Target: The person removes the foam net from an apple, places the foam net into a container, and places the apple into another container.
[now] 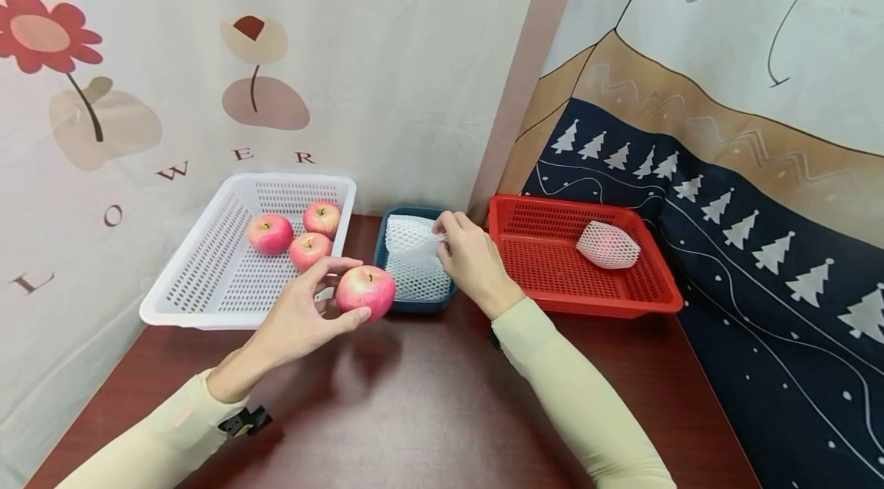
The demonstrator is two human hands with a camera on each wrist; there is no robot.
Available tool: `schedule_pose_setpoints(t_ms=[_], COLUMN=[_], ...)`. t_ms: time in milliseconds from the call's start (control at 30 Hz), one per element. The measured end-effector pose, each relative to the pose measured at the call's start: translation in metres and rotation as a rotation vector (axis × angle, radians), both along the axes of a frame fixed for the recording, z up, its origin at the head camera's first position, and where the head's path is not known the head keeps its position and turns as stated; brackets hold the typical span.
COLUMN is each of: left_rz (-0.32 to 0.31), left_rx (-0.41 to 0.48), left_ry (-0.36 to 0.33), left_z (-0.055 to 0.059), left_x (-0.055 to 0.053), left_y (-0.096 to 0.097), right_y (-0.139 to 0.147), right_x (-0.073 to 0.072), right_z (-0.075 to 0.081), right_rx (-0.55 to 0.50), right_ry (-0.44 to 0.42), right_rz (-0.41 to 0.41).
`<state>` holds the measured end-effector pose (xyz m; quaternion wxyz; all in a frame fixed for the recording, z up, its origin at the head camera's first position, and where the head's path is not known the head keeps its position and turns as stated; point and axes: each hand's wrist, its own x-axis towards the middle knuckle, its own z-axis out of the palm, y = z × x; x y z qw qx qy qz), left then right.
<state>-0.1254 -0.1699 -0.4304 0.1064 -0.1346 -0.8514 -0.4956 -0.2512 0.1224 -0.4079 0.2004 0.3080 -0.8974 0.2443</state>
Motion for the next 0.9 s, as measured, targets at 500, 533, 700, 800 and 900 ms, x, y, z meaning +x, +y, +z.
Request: schedule_pose_setpoints(t_ms=[500, 533, 700, 800, 900], left_rz=[0.003, 0.005, 0.01, 0.008, 0.008], left_rx=[0.009, 0.01, 0.017, 0.027, 0.034], left_ry=[-0.033, -0.035, -0.031, -0.027, -0.028], left_z=[-0.003, -0.003, -0.004, -0.006, -0.007], left_x=[0.0, 0.0, -0.002, -0.003, -0.003], left_y=[-0.002, -0.002, -0.002, -0.003, -0.003], right_y=[-0.019, -0.019, -0.018, -0.016, -0.015], right_x=[-0.014, -0.015, -0.014, -0.012, -0.01], right_z=[-0.021, -0.023, -0.029, -0.031, -0.032], right_rx=[0.152, 0.165, 0.207, 0.22, 0.23], right_ry=[0.105, 0.099, 0.033, -0.02, -0.079], right_rz=[0.006, 0.01, 0.037, 0.051, 0.063])
